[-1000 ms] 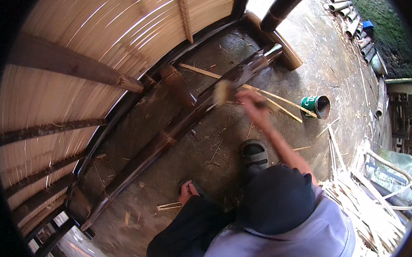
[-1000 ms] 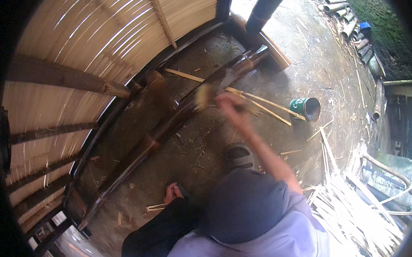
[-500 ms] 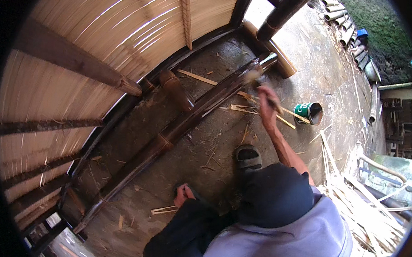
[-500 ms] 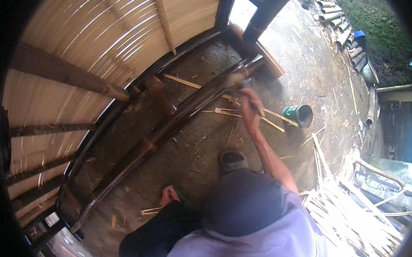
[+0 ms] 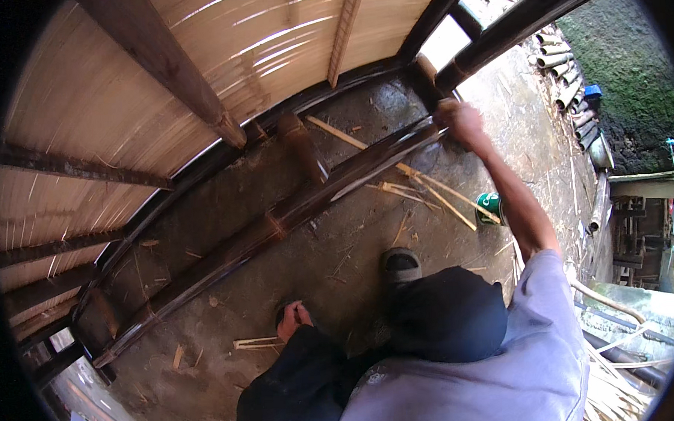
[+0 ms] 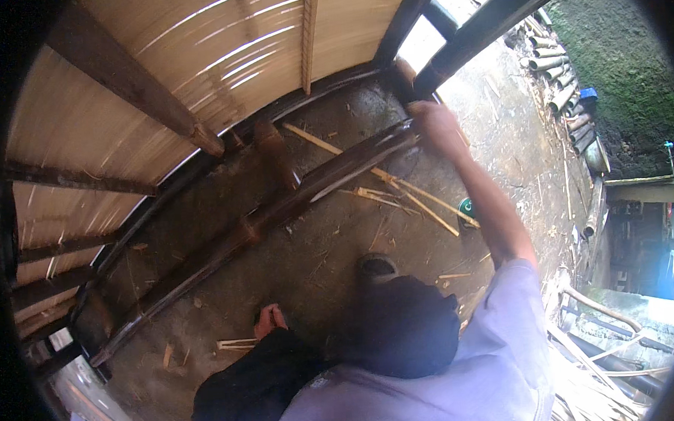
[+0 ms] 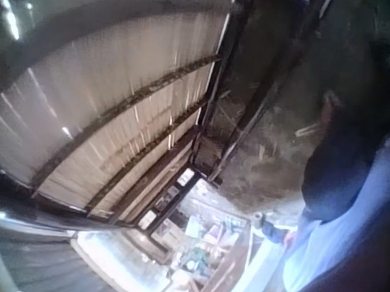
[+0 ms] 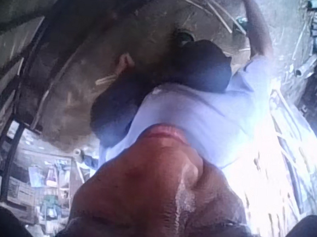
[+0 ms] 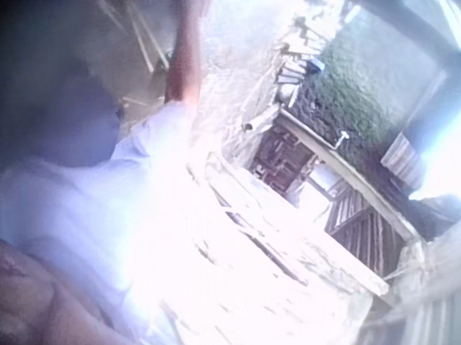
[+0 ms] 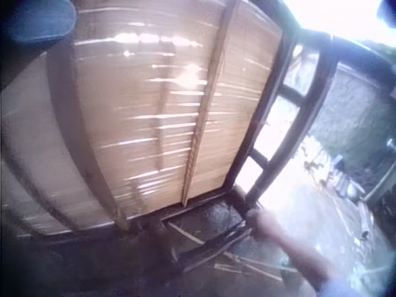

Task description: The person applies varnish to a bamboo chair frame using a brush and a small can. They repeatedly dip the brush into the can and coat the legs and seat frame, occasionally repositioning the chair to reach different sections.

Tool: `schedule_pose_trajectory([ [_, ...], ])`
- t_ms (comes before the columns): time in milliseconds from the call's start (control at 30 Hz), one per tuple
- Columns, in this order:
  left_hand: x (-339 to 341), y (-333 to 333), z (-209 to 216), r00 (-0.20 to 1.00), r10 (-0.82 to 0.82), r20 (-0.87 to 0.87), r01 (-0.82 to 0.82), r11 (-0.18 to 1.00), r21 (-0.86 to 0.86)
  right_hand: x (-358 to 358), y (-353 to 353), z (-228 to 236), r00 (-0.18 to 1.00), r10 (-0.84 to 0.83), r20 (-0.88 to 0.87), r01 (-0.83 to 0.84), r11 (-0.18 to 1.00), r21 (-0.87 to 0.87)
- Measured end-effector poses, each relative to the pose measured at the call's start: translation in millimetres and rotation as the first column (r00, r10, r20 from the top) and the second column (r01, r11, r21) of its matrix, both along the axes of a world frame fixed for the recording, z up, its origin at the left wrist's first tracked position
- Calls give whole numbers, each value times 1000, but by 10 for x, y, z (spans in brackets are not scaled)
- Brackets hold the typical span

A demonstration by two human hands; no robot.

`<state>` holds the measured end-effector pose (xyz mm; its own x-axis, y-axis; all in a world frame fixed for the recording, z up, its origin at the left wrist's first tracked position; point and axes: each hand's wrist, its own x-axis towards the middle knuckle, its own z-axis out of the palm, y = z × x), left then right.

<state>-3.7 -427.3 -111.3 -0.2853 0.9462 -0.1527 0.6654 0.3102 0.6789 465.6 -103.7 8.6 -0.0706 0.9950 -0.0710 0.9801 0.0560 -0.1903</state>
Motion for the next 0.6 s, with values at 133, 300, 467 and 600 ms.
schedule_pose_trajectory([
  [133, -92, -114, -40, 1000, 16, -11, -16, 996, -83, -1751, -115, -236, 981, 169, -100, -180, 976, -119],
  [300, -41, -73, 113, 997, 56, 51, -51, 994, -93, -1149, 80, -413, 567, -2, -824, -308, 927, -215],
  [467, -24, -71, -13, 997, 61, 44, -58, 995, -77, 579, 294, -24, 954, -222, -199, 209, 974, -86],
  [600, -77, -261, -59, 992, 94, 82, -91, 995, -39, 54, 56, -204, 937, 31, -348, -47, 998, -39],
])
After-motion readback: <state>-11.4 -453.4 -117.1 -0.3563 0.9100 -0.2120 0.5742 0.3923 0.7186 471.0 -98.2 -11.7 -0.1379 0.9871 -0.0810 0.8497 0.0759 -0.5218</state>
